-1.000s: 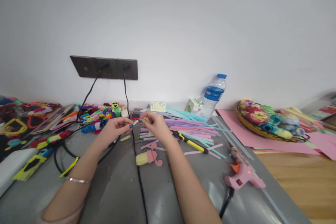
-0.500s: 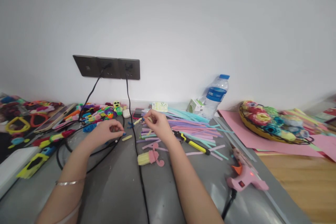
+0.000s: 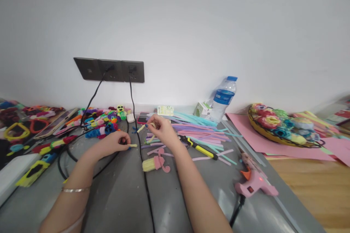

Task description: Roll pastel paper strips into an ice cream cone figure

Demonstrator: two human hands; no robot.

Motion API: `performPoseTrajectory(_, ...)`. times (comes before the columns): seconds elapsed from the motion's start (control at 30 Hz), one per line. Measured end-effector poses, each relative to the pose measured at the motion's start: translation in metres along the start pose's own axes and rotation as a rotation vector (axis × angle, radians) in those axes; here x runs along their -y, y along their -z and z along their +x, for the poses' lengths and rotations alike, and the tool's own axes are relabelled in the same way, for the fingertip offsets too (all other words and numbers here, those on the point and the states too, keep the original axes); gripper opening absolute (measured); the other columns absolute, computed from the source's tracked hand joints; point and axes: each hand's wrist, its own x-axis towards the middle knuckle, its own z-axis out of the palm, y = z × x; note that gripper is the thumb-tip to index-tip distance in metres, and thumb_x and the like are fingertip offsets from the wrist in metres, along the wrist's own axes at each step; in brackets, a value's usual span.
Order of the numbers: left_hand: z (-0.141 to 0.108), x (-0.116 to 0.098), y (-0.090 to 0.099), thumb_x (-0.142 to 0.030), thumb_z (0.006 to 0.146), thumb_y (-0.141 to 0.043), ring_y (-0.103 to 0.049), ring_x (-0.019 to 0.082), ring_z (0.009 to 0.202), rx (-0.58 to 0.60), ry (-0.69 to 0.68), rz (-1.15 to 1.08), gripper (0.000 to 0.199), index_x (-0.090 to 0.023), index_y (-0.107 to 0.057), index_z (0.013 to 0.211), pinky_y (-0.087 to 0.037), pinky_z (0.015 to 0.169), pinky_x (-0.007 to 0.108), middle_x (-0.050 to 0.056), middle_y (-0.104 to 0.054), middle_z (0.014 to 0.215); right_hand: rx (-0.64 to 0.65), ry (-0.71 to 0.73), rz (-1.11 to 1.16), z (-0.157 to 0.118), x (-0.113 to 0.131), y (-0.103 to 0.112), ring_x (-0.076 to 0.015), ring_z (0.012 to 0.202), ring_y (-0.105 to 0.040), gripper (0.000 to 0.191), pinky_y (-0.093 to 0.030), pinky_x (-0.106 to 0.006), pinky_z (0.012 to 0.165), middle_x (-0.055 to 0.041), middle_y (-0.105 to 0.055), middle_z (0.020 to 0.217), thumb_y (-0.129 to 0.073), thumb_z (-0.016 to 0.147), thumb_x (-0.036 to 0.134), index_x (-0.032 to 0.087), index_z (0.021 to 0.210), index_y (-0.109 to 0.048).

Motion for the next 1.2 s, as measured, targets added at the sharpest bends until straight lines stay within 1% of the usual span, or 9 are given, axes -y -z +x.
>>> performPoseTrajectory(0.07, 0.000, -0.003, 0.003, -0.023, 0.066, -0.063, -0.054, 0.017, 0.063, 0.008, 0.003, -0.065, 0.008, -0.017, -0.067, 0.068, -0.039, 0.059, 0.025, 0.001, -0.063, 0.066, 0.000, -0.007, 0.014, 0.000, 0.000, 0.000, -0.0092, 0.053, -0.033, 0.010, -0.026, -0.024, 0.053, 0.0072, -0.038, 0.058, -0.059, 0.082, 0.027, 0.019, 0.079, -0.055)
performPoseTrajectory(0.2, 0.004, -0.006, 0.006, -0.032, 0.071, -0.067, -0.057, 0.016, 0.064, -0.087, -0.035, -0.282, 0.018, -0.015, -0.068, 0.076, -0.042, 0.060, 0.025, 0.002, -0.065, 0.070, -0.038, -0.026, 0.066, 0.001, -0.001, 0.001, -0.0087, 0.052, -0.034, 0.011, -0.026, -0.024, 0.051, 0.0072, -0.039, 0.058, -0.060, 0.081, 0.028, 0.019, 0.081, -0.054)
performPoseTrajectory(0.4, 0.017, -0.015, -0.008, -0.034, 0.069, -0.073, -0.062, 0.015, 0.062, -0.292, -0.125, -0.629, 0.024, -0.016, -0.062, 0.082, -0.050, 0.061, 0.026, 0.000, -0.065, 0.070, -0.084, -0.035, 0.187, 0.003, 0.001, 0.000, -0.0080, 0.050, -0.033, 0.013, -0.025, -0.022, 0.047, 0.0069, -0.042, 0.060, -0.059, 0.080, 0.028, 0.021, 0.081, -0.048)
performPoseTrajectory(0.47, 0.020, -0.020, -0.013, -0.034, 0.067, -0.075, -0.063, 0.014, 0.061, -0.333, -0.163, -0.707, 0.028, -0.017, -0.061, 0.083, -0.053, 0.061, 0.027, -0.001, -0.064, 0.072, -0.105, -0.024, 0.191, 0.003, 0.003, -0.001, -0.0079, 0.049, -0.032, 0.012, -0.025, -0.022, 0.047, 0.0071, -0.041, 0.060, -0.058, 0.080, 0.028, 0.021, 0.080, -0.048)
performPoseTrajectory(0.57, 0.023, -0.028, -0.020, -0.033, 0.069, -0.075, -0.063, 0.013, 0.059, -0.371, -0.206, -0.718, 0.026, -0.018, -0.063, 0.088, -0.053, 0.060, 0.025, -0.002, -0.063, 0.070, -0.143, 0.015, 0.174, 0.003, 0.006, -0.001, -0.0082, 0.051, -0.033, 0.013, -0.026, -0.023, 0.049, 0.0065, -0.041, 0.061, -0.058, 0.080, 0.028, 0.020, 0.078, -0.048)
performPoseTrajectory(0.67, 0.024, -0.033, -0.026, -0.034, 0.072, -0.072, -0.063, 0.013, 0.058, -0.414, -0.212, -0.697, 0.024, -0.018, -0.066, 0.090, -0.054, 0.058, 0.025, -0.001, -0.064, 0.073, -0.153, 0.050, 0.155, 0.003, 0.006, -0.001, -0.0085, 0.053, -0.035, 0.012, -0.027, -0.023, 0.050, 0.0060, -0.041, 0.062, -0.058, 0.080, 0.027, 0.020, 0.077, -0.048)
performPoseTrajectory(0.87, 0.027, -0.038, -0.037, -0.034, 0.067, -0.076, -0.068, 0.017, 0.072, -0.469, -0.235, -0.753, 0.023, -0.017, -0.070, 0.082, -0.059, 0.069, 0.029, 0.003, -0.071, 0.078, -0.152, 0.055, 0.170, 0.003, 0.006, -0.002, -0.0083, 0.053, -0.035, 0.011, -0.029, -0.022, 0.049, 0.0061, -0.041, 0.063, -0.056, 0.079, 0.026, 0.020, 0.078, -0.047)
performPoseTrajectory(1.03, 0.026, -0.040, -0.038, -0.032, 0.066, -0.076, -0.069, 0.019, 0.077, -0.479, -0.210, -0.796, 0.024, -0.016, -0.072, 0.083, -0.060, 0.072, 0.032, 0.005, -0.074, 0.081, -0.157, 0.060, 0.156, 0.003, 0.007, -0.002, -0.0079, 0.052, -0.035, 0.012, -0.028, -0.021, 0.048, 0.0064, -0.041, 0.062, -0.058, 0.078, 0.027, 0.020, 0.078, -0.047)
performPoseTrajectory(1.2, 0.026, -0.039, -0.036, -0.028, 0.065, -0.076, -0.070, 0.020, 0.076, -0.499, -0.223, -0.770, 0.024, -0.015, -0.074, 0.085, -0.059, 0.070, 0.031, 0.006, -0.075, 0.083, -0.143, 0.082, 0.125, 0.003, 0.005, -0.001, -0.0082, 0.052, -0.040, 0.008, -0.029, -0.022, 0.050, 0.0055, -0.046, 0.062, -0.056, 0.078, 0.023, 0.020, 0.078, -0.048)
